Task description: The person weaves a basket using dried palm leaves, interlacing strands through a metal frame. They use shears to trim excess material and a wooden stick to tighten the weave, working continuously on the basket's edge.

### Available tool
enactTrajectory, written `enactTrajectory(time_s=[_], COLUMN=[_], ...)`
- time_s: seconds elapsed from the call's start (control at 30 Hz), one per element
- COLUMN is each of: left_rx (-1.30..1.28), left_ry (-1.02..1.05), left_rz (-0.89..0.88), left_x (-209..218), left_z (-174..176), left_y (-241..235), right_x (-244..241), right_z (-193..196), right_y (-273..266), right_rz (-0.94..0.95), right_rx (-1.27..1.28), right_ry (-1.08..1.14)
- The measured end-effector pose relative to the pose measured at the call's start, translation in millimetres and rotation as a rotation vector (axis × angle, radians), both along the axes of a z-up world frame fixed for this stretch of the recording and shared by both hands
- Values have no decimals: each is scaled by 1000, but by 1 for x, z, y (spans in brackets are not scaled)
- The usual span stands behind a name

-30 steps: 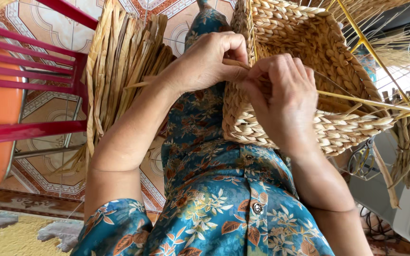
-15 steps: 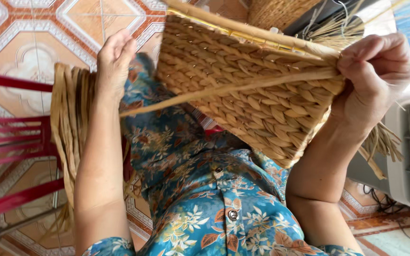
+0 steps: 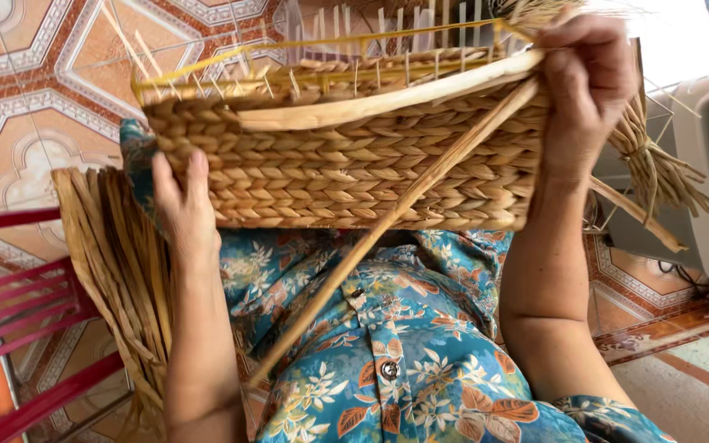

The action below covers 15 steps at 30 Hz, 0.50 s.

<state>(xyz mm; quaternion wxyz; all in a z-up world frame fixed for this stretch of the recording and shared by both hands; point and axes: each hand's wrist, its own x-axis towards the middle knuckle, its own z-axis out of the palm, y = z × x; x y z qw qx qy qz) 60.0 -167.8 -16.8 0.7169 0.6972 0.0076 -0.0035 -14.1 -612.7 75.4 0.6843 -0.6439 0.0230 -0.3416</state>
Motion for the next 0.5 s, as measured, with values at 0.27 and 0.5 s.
enactTrajectory(time_s=[0.27, 0.5], left_rx=[381, 488], left_ry=[-197, -247], left_rz=[124, 108], left_x=[-24, -21], left_z=[-30, -15], left_y=[-30, -36], right_x=[-25, -29], right_z=[-90, -72], right_y=[0, -19], right_rz=[11, 92], right_rx=[60, -222], right_ry=[48, 175])
